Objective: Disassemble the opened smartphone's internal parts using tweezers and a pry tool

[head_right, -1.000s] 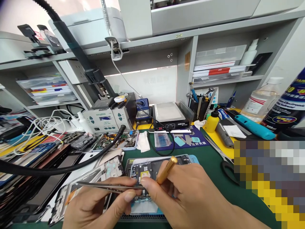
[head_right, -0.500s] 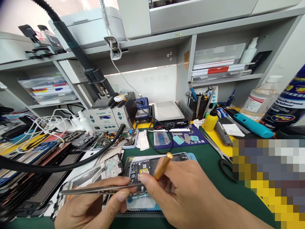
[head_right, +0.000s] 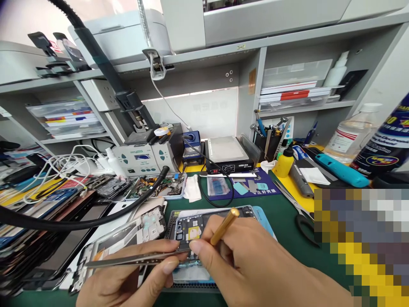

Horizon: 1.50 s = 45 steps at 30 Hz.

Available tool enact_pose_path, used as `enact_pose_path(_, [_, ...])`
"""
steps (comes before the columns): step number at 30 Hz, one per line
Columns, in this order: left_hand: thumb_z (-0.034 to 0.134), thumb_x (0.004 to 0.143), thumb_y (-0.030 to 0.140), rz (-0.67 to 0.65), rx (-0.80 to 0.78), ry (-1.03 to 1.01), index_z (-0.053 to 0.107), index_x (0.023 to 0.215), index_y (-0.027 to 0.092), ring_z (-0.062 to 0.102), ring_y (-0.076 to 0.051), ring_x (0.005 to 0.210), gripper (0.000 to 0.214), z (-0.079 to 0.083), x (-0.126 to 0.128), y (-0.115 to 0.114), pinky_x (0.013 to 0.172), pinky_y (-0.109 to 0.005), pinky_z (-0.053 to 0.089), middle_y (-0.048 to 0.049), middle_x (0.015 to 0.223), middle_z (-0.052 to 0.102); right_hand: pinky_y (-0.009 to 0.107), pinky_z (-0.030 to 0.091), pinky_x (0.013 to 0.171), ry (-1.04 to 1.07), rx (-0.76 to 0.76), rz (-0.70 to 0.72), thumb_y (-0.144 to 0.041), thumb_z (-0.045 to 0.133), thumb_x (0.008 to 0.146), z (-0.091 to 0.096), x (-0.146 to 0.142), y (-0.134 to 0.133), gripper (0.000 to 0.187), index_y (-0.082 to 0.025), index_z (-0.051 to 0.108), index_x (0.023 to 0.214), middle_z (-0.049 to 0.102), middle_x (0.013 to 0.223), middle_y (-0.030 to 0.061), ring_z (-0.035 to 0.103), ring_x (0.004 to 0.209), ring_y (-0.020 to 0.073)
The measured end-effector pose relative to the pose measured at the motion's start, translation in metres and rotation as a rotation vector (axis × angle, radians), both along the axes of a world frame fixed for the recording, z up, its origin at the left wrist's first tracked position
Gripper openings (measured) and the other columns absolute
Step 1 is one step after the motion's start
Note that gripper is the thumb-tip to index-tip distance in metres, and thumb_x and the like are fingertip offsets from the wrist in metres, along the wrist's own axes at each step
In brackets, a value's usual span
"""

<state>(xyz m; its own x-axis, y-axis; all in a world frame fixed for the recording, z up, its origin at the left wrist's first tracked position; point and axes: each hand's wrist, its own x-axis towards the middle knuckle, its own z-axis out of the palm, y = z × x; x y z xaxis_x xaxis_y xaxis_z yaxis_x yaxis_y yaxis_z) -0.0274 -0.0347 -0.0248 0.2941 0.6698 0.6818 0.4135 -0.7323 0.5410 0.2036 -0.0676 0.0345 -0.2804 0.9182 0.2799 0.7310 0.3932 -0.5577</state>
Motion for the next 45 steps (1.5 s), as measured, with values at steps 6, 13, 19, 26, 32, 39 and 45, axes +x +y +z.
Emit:
enact_pose_path(6, [0.081,0.09,0.028,0.026,0.031,0.004,0.081,0.104,0.033,0.083,-0.016,0.075,0.015,0.0027,0.001,0.0009,0.077,-0.022,0.069,0.0072,0.094,0.084,0.025,0.048,0.067,0.046,-0.213,-0.018,-0.041,0.045,0.111,-0.0053,0.0028,0.0013,0.036,-0.026,0.061,0.083,0.065,0.076,-0.007,0.062,0.071,0.0122])
enact_pose_path(13, [0.083,0.088,0.025,0.039,0.116,0.043,0.081,0.105,0.03,0.082,-0.015,0.077,0.018,0.0024,-0.0009,0.0016,0.077,-0.017,0.067,0.0062,0.093,0.085,0.029,0.051,0.07,0.079,-0.16,0.018,-0.04,0.045,0.11,-0.0098,0.0022,0.0029,0.036,-0.026,0.065,0.084,0.071,0.08,-0.0048,0.068,0.074,0.0152])
enact_pose_path(19, [0.084,0.086,0.022,0.03,0.174,0.05,0.078,0.109,0.027,0.082,-0.014,0.078,0.024,-0.0005,-0.0027,0.0029,0.078,-0.015,0.066,0.0037,0.092,0.084,0.026,0.053,0.066,0.029,-0.074,0.018,-0.035,0.049,0.108,-0.0087,0.0031,0.0041,0.034,-0.026,0.067,0.081,0.072,0.077,-0.0048,0.069,0.071,0.0145])
enact_pose_path(26, [0.084,0.087,0.022,0.032,0.188,0.066,0.077,0.109,0.025,0.082,-0.014,0.076,0.023,0.0004,-0.001,0.0021,0.075,-0.015,0.066,0.0024,0.09,0.083,0.025,0.055,0.064,0.034,-0.036,0.024,-0.034,0.049,0.108,-0.0105,0.0035,0.0029,0.033,-0.026,0.067,0.081,0.072,0.077,-0.0046,0.07,0.07,0.0143])
enact_pose_path(32, [0.084,0.087,0.022,0.018,0.198,0.048,0.077,0.108,0.024,0.082,-0.015,0.074,0.022,0.0003,0.0003,0.0031,0.073,-0.017,0.067,0.0017,0.089,0.083,0.026,0.054,0.059,0.013,0.005,-0.003,-0.035,0.052,0.106,-0.0087,0.0009,0.0036,0.033,-0.025,0.069,0.08,0.071,0.074,-0.0032,0.067,0.064,0.0154])
enact_pose_path(39, [0.084,0.086,0.018,-0.002,0.241,0.065,0.076,0.11,0.024,0.082,-0.018,0.074,0.026,-0.0027,-0.0031,0.0037,0.071,-0.021,0.069,0.0011,0.089,0.084,0.026,0.058,0.067,0.029,0.002,0.014,-0.034,0.051,0.107,-0.0088,0.0044,0.0007,0.032,-0.026,0.07,0.082,0.075,0.079,-0.0031,0.072,0.072,0.0162])
enact_pose_path(45, [0.084,0.085,0.015,-0.033,0.248,0.086,0.075,0.114,0.023,0.083,-0.02,0.076,0.032,-0.0046,-0.0053,0.0025,0.071,-0.024,0.071,-0.0013,0.091,0.083,0.026,0.057,0.058,0.005,0.086,-0.066,-0.039,0.057,0.103,-0.0049,-0.0039,0.0051,0.033,-0.026,0.07,0.075,0.072,0.069,-0.0021,0.071,0.063,0.0183])
